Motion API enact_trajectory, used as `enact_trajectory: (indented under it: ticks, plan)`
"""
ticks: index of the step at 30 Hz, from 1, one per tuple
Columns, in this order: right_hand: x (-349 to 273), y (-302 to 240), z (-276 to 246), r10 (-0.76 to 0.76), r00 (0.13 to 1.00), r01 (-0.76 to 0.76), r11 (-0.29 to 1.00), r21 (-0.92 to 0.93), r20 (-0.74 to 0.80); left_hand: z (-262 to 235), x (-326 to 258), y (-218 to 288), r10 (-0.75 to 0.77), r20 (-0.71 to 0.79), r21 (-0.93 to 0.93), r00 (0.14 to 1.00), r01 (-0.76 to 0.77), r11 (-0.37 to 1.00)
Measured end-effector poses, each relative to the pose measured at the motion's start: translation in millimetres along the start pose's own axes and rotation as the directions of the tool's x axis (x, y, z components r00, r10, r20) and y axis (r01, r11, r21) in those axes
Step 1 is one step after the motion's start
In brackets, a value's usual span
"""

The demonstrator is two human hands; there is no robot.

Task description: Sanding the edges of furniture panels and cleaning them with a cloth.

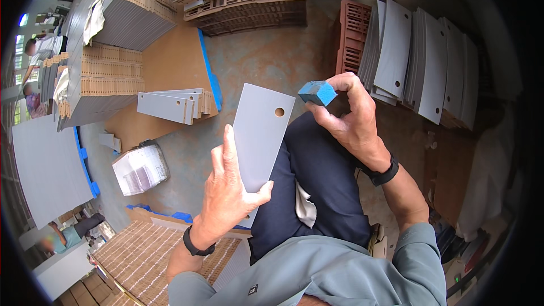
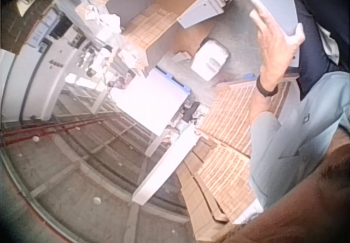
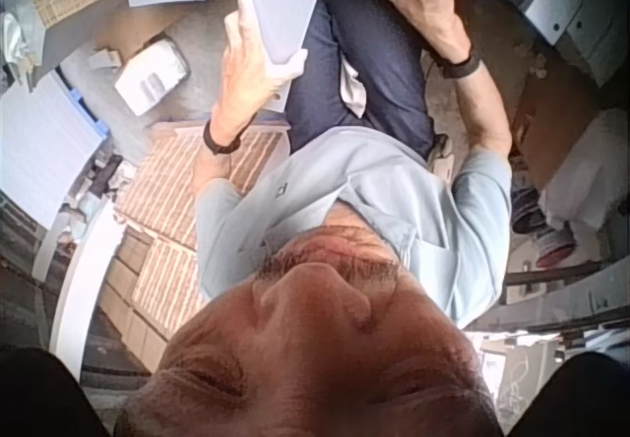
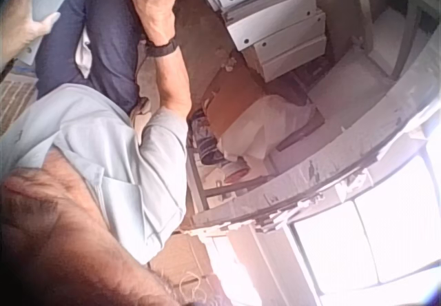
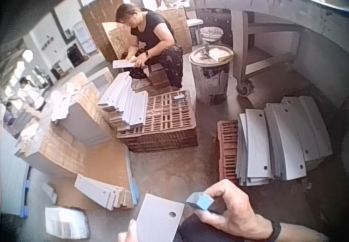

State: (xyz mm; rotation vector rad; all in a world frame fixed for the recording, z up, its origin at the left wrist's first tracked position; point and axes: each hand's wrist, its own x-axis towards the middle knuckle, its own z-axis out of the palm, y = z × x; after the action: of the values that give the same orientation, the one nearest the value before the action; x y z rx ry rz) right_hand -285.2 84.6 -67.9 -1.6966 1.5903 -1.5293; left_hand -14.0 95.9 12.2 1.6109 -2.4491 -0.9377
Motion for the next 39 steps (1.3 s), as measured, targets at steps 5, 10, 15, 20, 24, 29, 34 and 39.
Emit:
enact_trajectory:
  ticks: [5,10,15,20,24,29,34,39]
  plan:
    - [-2.1,-4.0,0.8,-0.055,0.998,0.054,0.998,0.038,0.029,0.9,0.9,-0.3,0.009,0.0,-0.003,1.0,-0.009,1.0]
    - [0.2,0.1,0.3,-0.047,0.999,0.047,0.999,-0.025,-0.013,0.8,-0.6,-0.1,-0.028,0.004,-0.012,1.0,0.028,1.0]
    - [0.7,-4.9,0.2,-0.143,0.989,0.143,0.99,-0.004,0.025,-0.1,0.6,3.0,-0.048,0.021,-0.017,0.999,0.048,0.999]
    - [2.3,-1.8,0.2,-0.116,0.993,0.116,0.99,-0.076,-0.001,0.4,0.2,1.0,-0.041,0.008,-0.013,0.999,0.041,0.999]
    - [-0.6,-9.0,-0.7,-0.152,0.987,0.155,0.986,-0.059,0.057,-0.6,1.0,2.9,-0.049,0.026,-0.01,0.998,0.049,0.999]
    - [2.6,1.6,0.4,-0.196,0.981,0.193,0.973,-0.13,-0.011,-0.1,1.6,2.4,-0.039,0.021,-0.005,0.999,0.039,0.999]
    - [-2.2,-3.2,1.8,-0.184,0.983,0.186,0.979,-0.088,0.028,-0.6,1.4,1.7,-0.023,0.013,0.001,1.0,0.023,1.0]
    - [-1.8,5.3,1.5,-0.187,0.982,0.184,0.971,-0.154,-0.002,-1.2,2.4,4.5,-0.075,0.041,-0.009,0.996,0.076,0.997]
